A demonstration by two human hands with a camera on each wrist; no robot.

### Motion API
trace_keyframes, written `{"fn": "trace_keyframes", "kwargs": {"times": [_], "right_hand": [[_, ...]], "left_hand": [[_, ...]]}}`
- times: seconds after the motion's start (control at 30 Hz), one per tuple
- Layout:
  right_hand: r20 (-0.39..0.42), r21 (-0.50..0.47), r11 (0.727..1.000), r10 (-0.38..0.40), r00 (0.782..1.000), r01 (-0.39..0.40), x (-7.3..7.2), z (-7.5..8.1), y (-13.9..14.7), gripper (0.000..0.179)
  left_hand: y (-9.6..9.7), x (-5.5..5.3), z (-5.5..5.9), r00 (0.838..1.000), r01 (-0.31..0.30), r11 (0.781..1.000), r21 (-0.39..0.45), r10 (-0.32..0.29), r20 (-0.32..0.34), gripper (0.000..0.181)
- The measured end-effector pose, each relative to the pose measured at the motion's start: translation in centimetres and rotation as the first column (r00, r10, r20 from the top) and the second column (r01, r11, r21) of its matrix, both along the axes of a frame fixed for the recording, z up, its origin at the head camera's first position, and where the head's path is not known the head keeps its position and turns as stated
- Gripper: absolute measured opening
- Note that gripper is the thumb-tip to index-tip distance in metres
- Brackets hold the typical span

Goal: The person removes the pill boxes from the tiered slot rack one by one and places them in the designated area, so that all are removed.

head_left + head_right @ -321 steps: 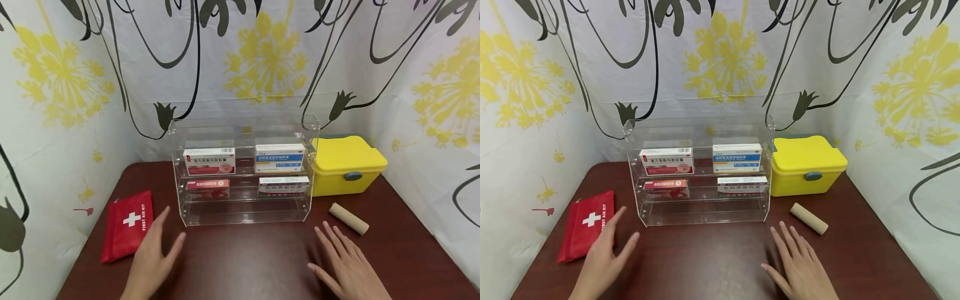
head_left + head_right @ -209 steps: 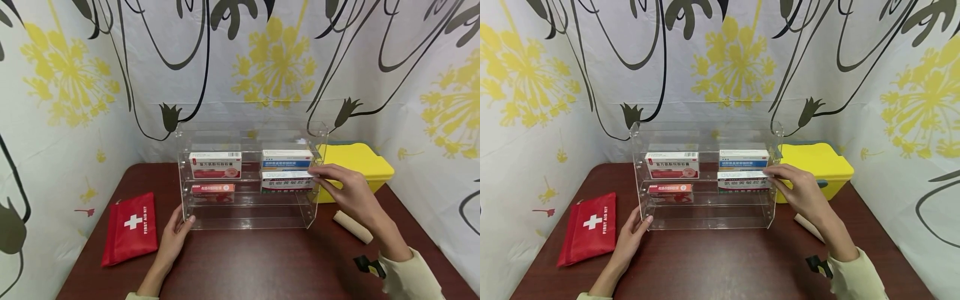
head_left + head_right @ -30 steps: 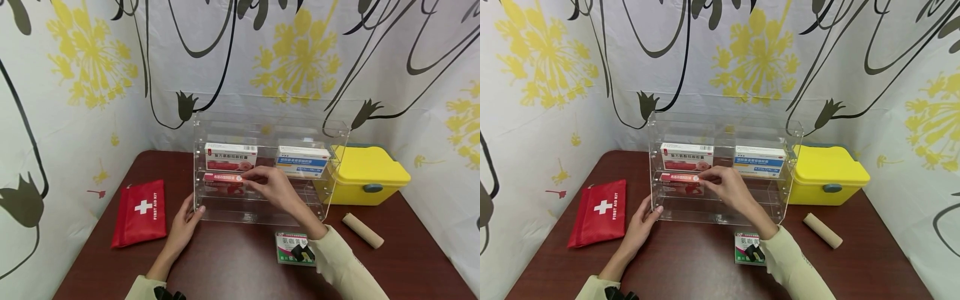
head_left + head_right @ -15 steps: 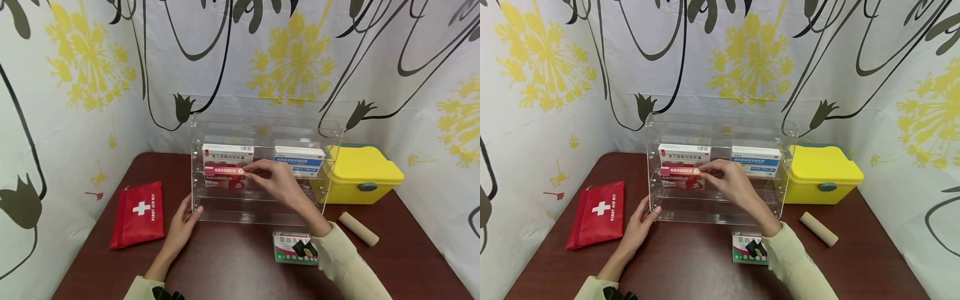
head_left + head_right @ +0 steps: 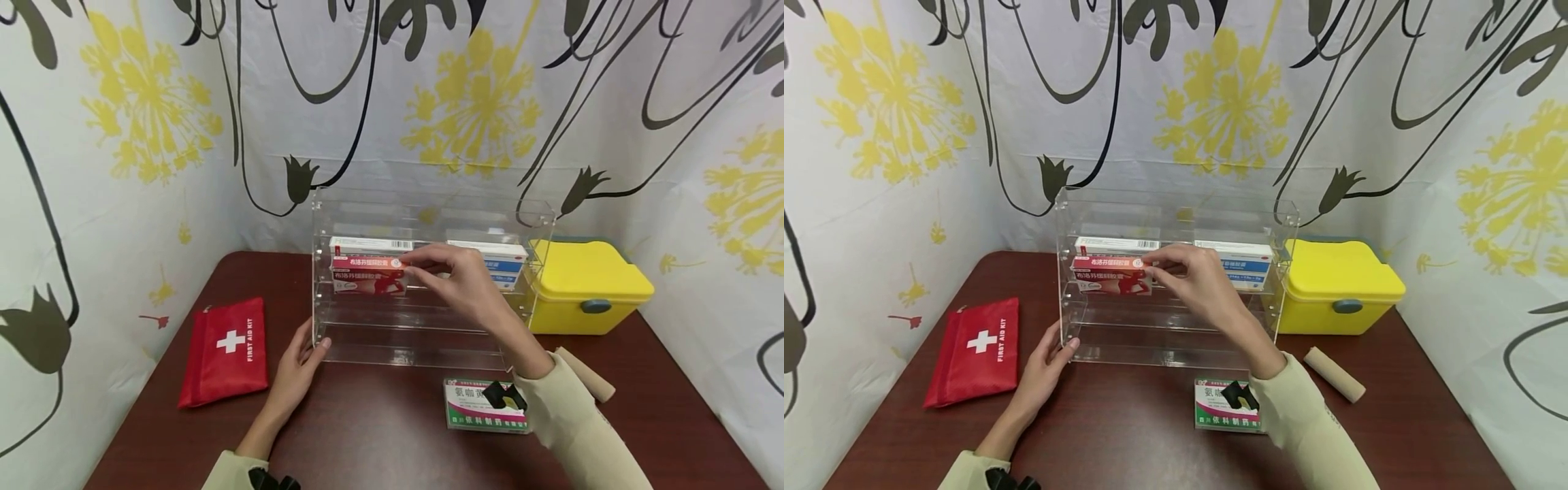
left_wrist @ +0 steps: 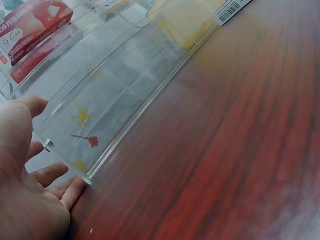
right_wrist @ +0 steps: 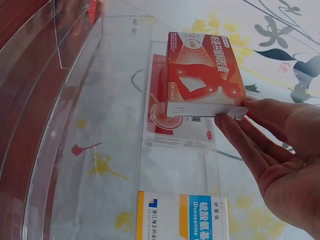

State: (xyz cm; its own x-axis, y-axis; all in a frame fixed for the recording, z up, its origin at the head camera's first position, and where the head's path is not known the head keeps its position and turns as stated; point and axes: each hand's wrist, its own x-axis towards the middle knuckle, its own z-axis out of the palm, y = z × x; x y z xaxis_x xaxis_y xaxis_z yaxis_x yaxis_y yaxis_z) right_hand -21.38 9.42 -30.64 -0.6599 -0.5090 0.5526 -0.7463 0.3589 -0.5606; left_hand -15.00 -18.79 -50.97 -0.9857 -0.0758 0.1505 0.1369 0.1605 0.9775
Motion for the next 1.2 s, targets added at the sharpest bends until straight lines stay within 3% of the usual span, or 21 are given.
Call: {"fn": "trace_keyframes", "kwargs": {"times": [0.37,0.7,0.77,1.0,1.2], "right_hand": [[0.089,0.035,0.999,-0.030,0.996,0.027,1.8,0.1,1.6,0.019],[0.222,0.055,0.998,0.025,0.975,-0.038,2.8,-3.1,2.8,0.021],[0.259,0.052,0.998,0.027,0.965,-0.042,3.0,-4.0,2.8,0.020],[0.429,0.049,0.996,0.045,0.902,-0.072,4.0,-7.1,2.9,0.018],[0.500,0.089,0.995,0.000,0.866,-0.052,4.7,-10.0,3.2,0.014]], "left_hand": [[0.1,0.0,0.2,1.000,0.001,1.000,-0.005,-0.001,-0.003,0.064],[0.0,-0.1,0.2,1.000,-0.012,1.000,-0.005,0.012,0.005,0.064],[0.0,-0.1,0.1,1.000,-0.010,1.000,-0.004,0.010,0.006,0.064],[0.0,-0.1,0.2,1.000,-0.008,1.000,-0.001,0.008,-0.001,0.065],[0.1,-0.1,0.2,1.000,-0.010,1.000,0.002,0.010,-0.007,0.063]]}}
